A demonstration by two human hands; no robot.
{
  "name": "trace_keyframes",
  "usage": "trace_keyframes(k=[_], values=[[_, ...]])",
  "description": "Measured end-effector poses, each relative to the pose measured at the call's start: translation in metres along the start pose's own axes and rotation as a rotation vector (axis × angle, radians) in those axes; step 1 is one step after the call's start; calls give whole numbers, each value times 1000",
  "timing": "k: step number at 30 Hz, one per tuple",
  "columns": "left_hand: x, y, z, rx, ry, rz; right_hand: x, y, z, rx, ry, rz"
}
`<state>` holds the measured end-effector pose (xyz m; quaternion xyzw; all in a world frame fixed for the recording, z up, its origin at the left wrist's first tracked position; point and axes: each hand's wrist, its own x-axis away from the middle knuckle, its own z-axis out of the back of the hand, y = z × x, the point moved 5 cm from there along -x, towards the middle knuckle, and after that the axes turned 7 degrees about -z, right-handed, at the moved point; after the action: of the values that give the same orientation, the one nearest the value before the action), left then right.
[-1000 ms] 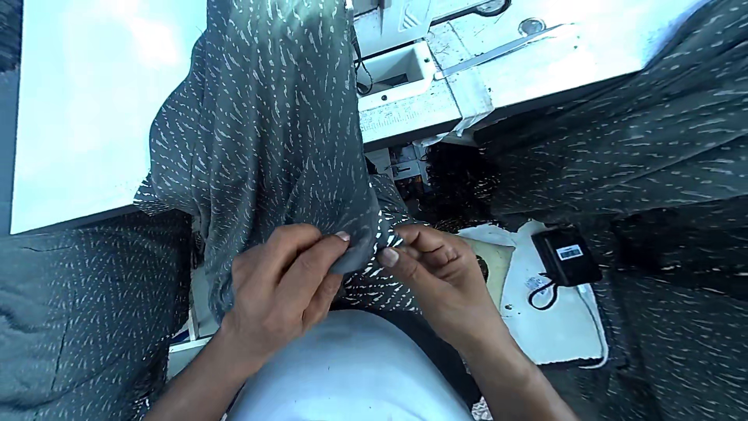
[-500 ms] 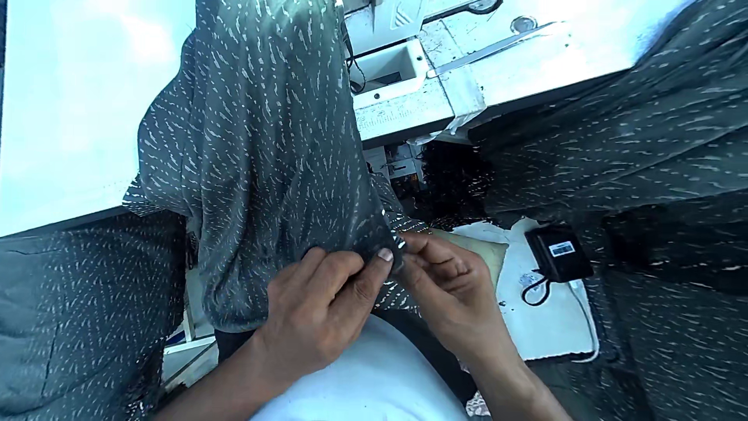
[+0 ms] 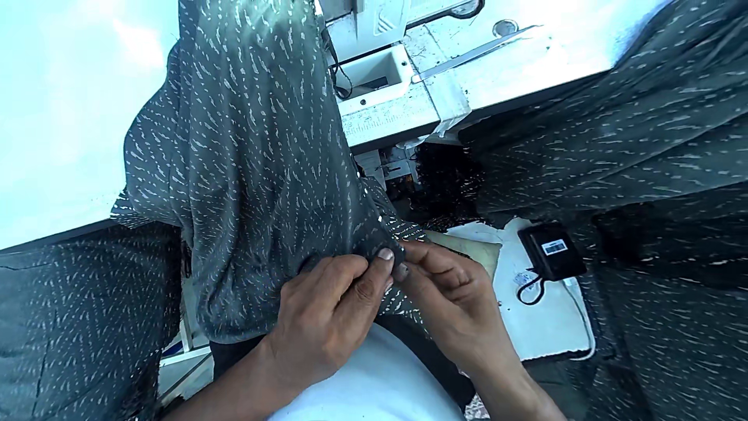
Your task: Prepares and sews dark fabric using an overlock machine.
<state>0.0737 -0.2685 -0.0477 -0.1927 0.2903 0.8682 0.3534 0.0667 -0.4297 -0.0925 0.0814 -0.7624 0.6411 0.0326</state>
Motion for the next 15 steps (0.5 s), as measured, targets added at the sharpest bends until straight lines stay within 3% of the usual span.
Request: trace_keyframes(k=[7, 13, 15], values=[[-1, 2, -6, 14, -62, 34, -1, 0, 1, -54, -20, 16], [-18, -30, -2, 677, -161, 426, -26, 9, 2, -148, 79, -2], [-34, -65, 23, 635, -55, 498, -39, 18, 9, -163, 86, -29]])
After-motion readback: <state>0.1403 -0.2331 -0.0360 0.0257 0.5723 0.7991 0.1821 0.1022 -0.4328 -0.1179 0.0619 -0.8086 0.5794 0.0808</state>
